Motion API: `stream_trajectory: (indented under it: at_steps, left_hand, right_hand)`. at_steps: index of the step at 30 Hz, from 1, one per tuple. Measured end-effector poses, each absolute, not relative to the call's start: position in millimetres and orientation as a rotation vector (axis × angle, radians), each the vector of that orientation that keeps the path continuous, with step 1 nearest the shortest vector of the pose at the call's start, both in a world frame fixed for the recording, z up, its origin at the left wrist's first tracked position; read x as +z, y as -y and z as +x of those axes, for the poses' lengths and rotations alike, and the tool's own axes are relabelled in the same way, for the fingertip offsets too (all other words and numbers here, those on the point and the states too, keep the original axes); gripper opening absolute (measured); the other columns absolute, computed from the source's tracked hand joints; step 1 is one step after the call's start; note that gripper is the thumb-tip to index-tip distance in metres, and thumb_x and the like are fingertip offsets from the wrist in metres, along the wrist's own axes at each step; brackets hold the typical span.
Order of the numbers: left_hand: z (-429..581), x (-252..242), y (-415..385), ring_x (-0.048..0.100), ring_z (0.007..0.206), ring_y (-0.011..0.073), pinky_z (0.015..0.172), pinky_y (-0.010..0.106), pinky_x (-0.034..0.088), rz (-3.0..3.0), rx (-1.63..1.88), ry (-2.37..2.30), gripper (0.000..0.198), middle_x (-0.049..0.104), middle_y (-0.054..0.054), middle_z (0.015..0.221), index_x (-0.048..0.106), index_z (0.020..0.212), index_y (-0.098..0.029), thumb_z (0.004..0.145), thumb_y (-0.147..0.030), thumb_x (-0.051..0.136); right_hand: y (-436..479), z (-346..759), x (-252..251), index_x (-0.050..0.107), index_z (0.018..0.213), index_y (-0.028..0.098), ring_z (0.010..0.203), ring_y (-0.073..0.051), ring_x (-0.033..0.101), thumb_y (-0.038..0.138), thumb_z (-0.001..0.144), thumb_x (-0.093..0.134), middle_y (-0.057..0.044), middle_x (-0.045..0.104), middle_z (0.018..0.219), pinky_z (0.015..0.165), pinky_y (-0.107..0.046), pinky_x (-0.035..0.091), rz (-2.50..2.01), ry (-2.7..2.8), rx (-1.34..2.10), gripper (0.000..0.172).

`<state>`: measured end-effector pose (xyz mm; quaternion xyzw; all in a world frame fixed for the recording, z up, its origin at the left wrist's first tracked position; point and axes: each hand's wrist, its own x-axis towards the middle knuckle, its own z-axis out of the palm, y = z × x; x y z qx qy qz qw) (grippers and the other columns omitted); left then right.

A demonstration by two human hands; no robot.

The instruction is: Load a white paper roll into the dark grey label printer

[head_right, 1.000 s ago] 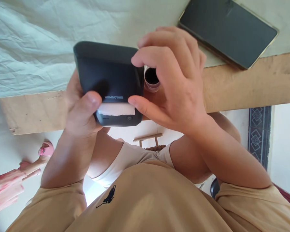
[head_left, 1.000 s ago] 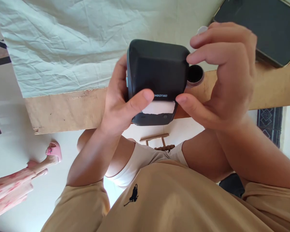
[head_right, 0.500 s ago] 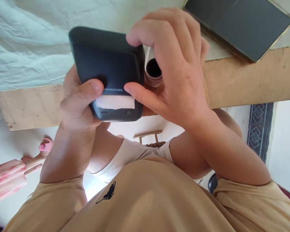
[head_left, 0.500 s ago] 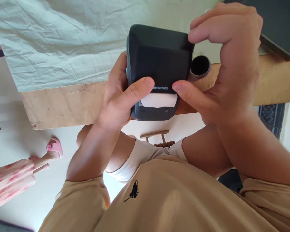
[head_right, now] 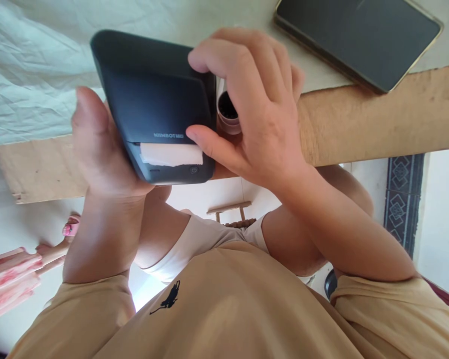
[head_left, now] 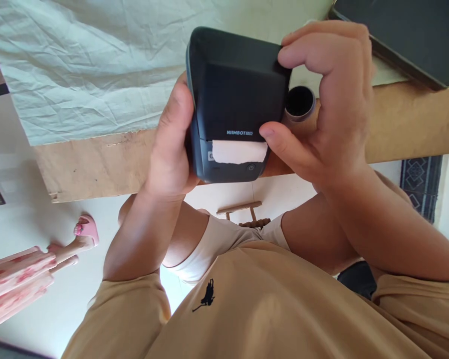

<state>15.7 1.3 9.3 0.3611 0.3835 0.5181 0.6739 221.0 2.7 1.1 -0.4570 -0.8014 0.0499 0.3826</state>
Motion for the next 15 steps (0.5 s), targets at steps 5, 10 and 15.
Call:
stream_trajectory:
  at_steps: [5,10,15]
  left_hand:
    - [18,-7,-6,0.05,0.163,0.0318,0.13,0.059,0.053,0.811,1.159,-0.852,0.055,0.072,0.004,0.136,0.069,0.131,-0.028,0.105,-0.072,0.049]
    - [9,-27,-16,0.053,0.158,0.0363,0.122,0.052,0.059,0.922,1.182,-0.699,0.055,0.077,0.007,0.125,0.079,0.108,-0.028,0.1,-0.076,0.052]
    - [8,-25,-9,0.069,0.137,0.0317,0.113,0.048,0.062,0.892,1.257,-0.835,0.048,0.075,0.006,0.109,0.074,0.094,-0.027,0.108,-0.064,0.046]
  right_hand:
    - [1,215,2,0.06,0.131,0.02,0.13,-0.024,0.066,0.052,0.107,0.046,-0.01,0.068,0.134,0.112,-0.046,0.052,-1.201,1.982,0.146,0.042]
    - [3,214,5,0.057,0.139,0.025,0.145,-0.026,0.061,0.052,0.107,0.043,-0.007,0.064,0.147,0.114,-0.046,0.052,-1.223,2.014,0.16,0.044]
    - [2,218,0,0.054,0.145,0.02,0.146,-0.028,0.06,0.053,0.107,0.044,-0.01,0.063,0.15,0.123,-0.049,0.048,-1.135,2.079,0.109,0.051]
